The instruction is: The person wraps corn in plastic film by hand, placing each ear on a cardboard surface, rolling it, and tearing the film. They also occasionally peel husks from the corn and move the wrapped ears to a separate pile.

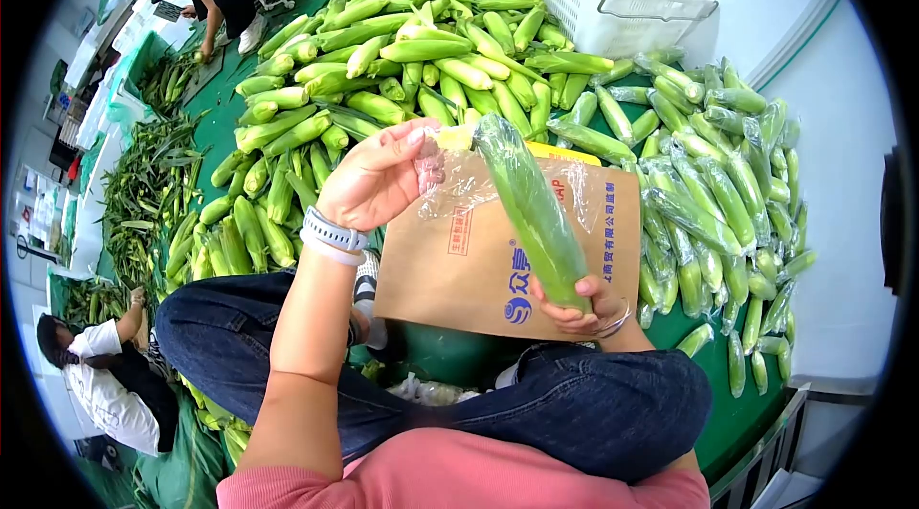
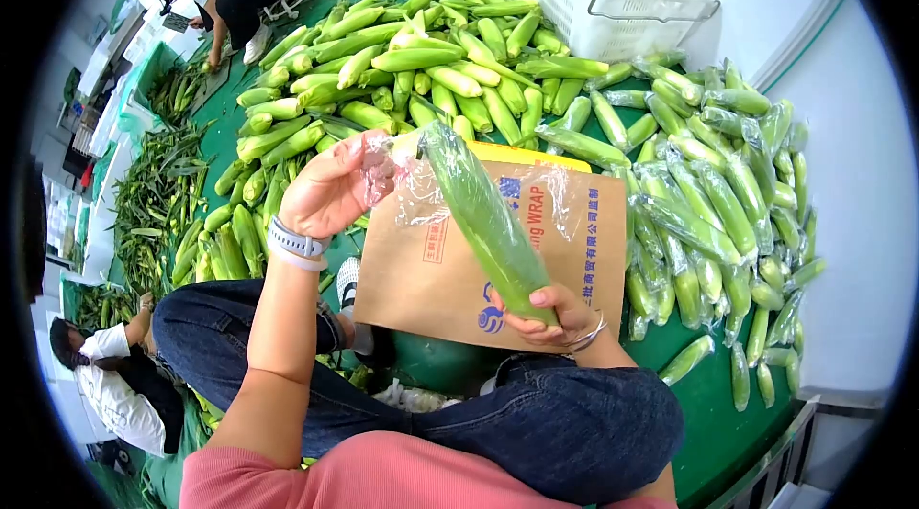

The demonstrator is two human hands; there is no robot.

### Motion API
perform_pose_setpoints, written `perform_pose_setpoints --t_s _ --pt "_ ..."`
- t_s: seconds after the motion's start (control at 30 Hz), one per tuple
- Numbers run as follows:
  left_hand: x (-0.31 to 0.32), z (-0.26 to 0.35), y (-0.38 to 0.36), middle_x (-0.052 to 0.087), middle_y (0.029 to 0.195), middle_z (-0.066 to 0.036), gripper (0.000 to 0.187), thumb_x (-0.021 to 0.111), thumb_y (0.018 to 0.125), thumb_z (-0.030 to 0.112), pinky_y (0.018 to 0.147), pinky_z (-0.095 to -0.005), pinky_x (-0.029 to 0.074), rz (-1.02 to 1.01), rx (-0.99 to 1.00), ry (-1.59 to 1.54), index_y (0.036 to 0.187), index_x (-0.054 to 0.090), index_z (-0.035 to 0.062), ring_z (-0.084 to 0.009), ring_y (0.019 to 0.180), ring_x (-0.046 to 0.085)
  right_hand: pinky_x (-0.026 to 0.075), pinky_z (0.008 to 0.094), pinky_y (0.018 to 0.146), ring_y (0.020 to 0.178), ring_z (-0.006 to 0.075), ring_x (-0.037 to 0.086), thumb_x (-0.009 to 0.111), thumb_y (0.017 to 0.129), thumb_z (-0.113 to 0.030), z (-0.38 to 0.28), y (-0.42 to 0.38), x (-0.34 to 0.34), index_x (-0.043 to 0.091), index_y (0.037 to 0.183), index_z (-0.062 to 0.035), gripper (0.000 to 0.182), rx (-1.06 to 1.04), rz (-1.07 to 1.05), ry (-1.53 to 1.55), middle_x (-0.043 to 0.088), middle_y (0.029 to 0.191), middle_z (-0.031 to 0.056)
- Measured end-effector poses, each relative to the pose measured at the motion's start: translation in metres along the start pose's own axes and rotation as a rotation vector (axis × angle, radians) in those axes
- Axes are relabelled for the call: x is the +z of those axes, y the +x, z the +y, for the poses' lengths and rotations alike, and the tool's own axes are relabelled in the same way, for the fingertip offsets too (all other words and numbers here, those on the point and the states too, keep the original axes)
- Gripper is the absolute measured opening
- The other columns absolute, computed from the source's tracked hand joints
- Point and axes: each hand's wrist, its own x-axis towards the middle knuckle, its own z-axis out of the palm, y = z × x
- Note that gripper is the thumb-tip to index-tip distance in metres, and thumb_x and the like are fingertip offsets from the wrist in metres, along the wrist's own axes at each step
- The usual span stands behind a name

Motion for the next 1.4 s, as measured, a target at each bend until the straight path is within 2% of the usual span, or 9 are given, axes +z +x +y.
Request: perform_pose_setpoints --t_s 0.33,0.47,0.57,0.77,0.9,1.13,1.2,1.3,1.4 --pt "0.009 0.010 -0.026 0.057 0.077 -0.001 0.011 0.059 0.085 0.012 0.068 -0.0215 0.043 0.274 0.203 0.966 0.085 0.055 0.0015 -0.0080 0.071 0.052 0.027 0.0135 0.031 0.034 0.0026 0.032 0.060 0.077 -0.023 0.005 0.002 -0.001 0.042 0.105 0.0051 0.044 0.004 0.027 0.010 0.043 0.057 0.0037" --pt "0.016 0.003 -0.025 0.055 0.082 -0.003 0.008 0.050 0.091 0.013 0.082 -0.0311 0.044 0.272 0.444 0.337 0.090 0.052 0.0057 -0.0140 0.080 0.055 0.027 0.0140 0.033 0.036 0.0028 0.034 0.058 0.078 -0.019 0.005 0.001 0.006 0.045 0.105 0.0045 0.038 -0.025 0.169 -0.126 0.044 0.058 0.0035" --pt "0.009 -0.011 -0.017 0.054 0.081 -0.004 0.009 0.049 0.092 0.013 0.081 -0.0347 0.047 0.277 0.657 0.370 0.090 0.049 0.0045 -0.0157 0.080 0.056 0.027 0.0144 0.033 0.037 0.0031 0.034 0.059 0.077 -0.019 0.007 0.003 0.006 0.046 0.104 0.0044 0.037 -0.047 0.221 -0.156 0.044 0.058 0.0033" --pt "0.016 -0.027 -0.003 0.047 0.064 -0.002 0.015 0.049 0.092 0.016 0.051 -0.0227 0.045 0.534 1.196 0.638 0.086 0.042 0.0037 -0.0089 0.053 0.049 0.027 0.0148 0.032 0.037 0.0032 0.034 0.061 0.076 -0.020 0.012 0.002 0.005 0.047 0.103 0.0043 0.039 -0.051 0.186 -0.146 0.044 0.058 0.0028" --pt "0.028 -0.033 -0.003 0.046 0.064 -0.002 0.016 0.048 0.093 0.019 0.041 -0.0191 0.033 0.534 1.218 0.550 0.088 0.040 0.0067 -0.0055 0.049 0.040 0.027 0.0147 0.032 0.038 0.0031 0.034 0.061 0.076 -0.021 0.013 0.003 0.009 0.048 0.103 0.0043 0.040 -0.055 0.220 -0.171 0.044 0.058 0.0025" --pt "0.053 -0.059 -0.003 0.053 0.074 -0.003 0.014 0.048 0.093 0.018 0.050 -0.0185 0.036 0.629 1.096 0.572 0.086 0.043 0.0073 -0.0073 0.057 0.043 0.036 0.0171 0.038 0.045 0.0059 0.043 0.065 0.074 -0.019 0.014 0.012 0.009 0.051 0.101 0.0003 0.036 -0.132 0.308 -0.229 0.048 0.062 0.0031" --pt "0.062 -0.094 0.003 0.055 0.077 -0.006 0.009 0.052 0.090 0.011 0.059 -0.0225 0.042 0.578 1.152 0.882 0.088 0.046 0.0044 -0.0118 0.062 0.048 0.047 0.0253 0.053 0.059 0.0135 0.057 0.070 0.070 -0.016 0.020 0.028 0.010 0.052 0.098 0.0000 0.037 -0.605 0.480 -0.994 0.057 0.071 0.0079" --pt "0.059 -0.101 0.007 0.057 0.084 -0.013 0.018 0.063 0.076 0.004 0.076 -0.0352 0.043 0.624 1.112 1.775 0.091 0.054 -0.0011 -0.0287 0.080 0.054 0.049 0.0321 0.069 0.077 0.0199 0.063 0.074 0.067 -0.016 0.015 0.026 0.020 0.053 0.100 0.0012 0.043 -0.567 0.785 -1.201 0.063 0.083 0.0125" --pt "0.054 -0.120 0.011 0.056 0.099 -0.015 0.025 0.066 0.073 0.008 0.086 -0.0418 0.040 0.575 0.943 1.911 0.094 0.057 -0.0008 -0.0344 0.095 0.052 0.049 0.0321 0.071 0.081 0.0205 0.063 0.075 0.066 -0.019 0.009 0.023 0.021 0.052 0.105 0.0008 0.049 -0.535 0.897 -1.369 0.063 0.088 0.0148"
